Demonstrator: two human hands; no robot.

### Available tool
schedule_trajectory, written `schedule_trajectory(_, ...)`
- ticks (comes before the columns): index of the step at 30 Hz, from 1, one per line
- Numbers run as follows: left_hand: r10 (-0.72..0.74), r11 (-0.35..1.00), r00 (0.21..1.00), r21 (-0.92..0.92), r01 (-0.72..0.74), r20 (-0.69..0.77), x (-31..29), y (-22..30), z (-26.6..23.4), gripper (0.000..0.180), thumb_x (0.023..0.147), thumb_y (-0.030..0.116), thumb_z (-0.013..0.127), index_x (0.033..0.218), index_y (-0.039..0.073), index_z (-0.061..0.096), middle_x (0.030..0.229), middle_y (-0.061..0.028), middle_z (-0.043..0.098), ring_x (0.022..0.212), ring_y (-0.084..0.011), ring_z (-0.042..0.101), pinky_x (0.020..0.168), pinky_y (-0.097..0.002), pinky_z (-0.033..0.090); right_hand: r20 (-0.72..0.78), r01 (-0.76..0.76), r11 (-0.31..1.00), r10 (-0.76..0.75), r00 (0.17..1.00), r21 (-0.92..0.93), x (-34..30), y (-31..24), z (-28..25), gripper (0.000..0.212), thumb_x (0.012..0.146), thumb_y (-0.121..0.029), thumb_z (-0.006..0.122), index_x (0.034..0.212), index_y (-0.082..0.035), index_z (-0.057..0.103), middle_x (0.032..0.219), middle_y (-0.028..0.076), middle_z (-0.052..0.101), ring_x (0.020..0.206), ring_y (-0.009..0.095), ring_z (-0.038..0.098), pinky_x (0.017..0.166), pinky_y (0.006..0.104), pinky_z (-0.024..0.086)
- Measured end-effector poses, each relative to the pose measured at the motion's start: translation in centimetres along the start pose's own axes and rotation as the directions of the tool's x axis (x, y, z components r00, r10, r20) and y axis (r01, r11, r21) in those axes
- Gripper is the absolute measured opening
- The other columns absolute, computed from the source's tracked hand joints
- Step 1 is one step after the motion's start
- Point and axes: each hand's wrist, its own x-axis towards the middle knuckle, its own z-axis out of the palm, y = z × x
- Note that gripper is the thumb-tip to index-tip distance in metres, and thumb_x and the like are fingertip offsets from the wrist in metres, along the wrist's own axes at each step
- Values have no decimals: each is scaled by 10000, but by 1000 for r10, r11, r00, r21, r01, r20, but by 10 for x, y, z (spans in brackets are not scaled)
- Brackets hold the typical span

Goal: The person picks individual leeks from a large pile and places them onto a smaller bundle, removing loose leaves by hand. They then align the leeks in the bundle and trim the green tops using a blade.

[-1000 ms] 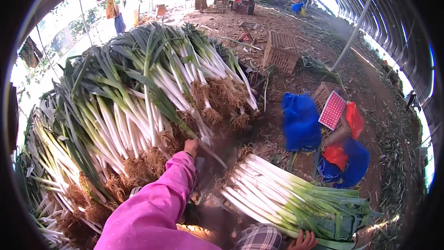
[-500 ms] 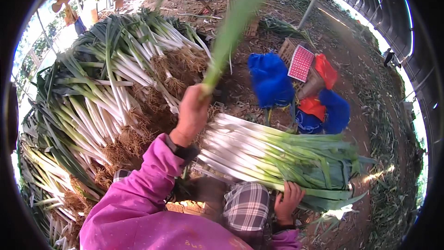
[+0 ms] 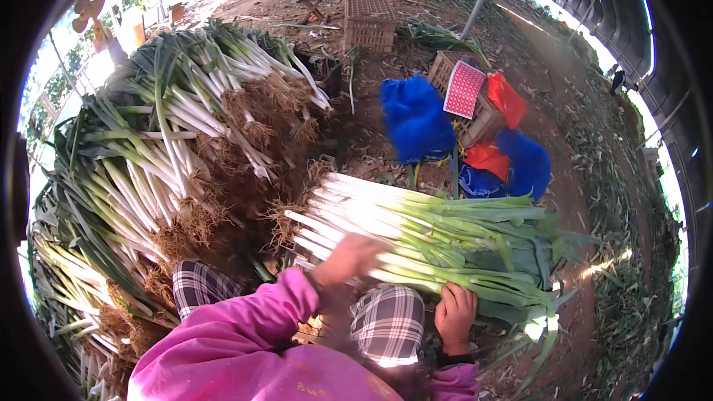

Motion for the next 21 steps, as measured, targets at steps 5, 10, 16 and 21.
schedule_trajectory(5, 32, 999, 998, 22, -31, -56, -17, 8, 21, 367, 800, 229, 700, 1151, 134, 647, 953, -96, 622, 861, -300, 585, 741, -424, 469, -35, 18, 997, -16, 999, 79, -1, 5, 0, 250, 705, -21, 644, 954, -34, 656, 1026, 119, 628, 955, 343, 584, 898, 473, 449)
schedule_trajectory(10, 31, 999, 999, -20, -31, -15, -9, -18, 34, 330, 815, 228, 663, 1133, 141, 659, 866, -100, 576, 794, -314, 546, 721, -437, 439, -90, -58, 973, 38, 995, -224, 25, 9, -17, 270, 767, -114, 677, 1036, -94, 664, 1122, 79, 606, 1076, 317, 547, 998, 574, 355)
schedule_trajectory(16, -237, 924, 969, 323, 204, 66, -42, -25, 10, 396, 919, 418, 564, 1292, 294, 606, 1394, -144, 456, 1309, -366, 384, 1081, -615, 262, -11, -227, 941, 232, 973, -252, 20, 38, -25, 164, 783, -243, 703, 929, -170, 718, 1064, 36, 592, 1089, 285, 522, 1061, 580, 296)
schedule_trajectory(21, -431, 870, 867, 369, 326, 251, -35, -45, 1, 489, 968, 442, 455, 1435, 297, 434, 1515, -133, 342, 1400, -401, 288, 1100, -656, 197, -24, -246, 936, 248, 968, -252, 19, 45, -14, 152, 777, -247, 703, 899, -157, 707, 979, 23, 589, 1011, 270, 532, 1044, 567, 322)
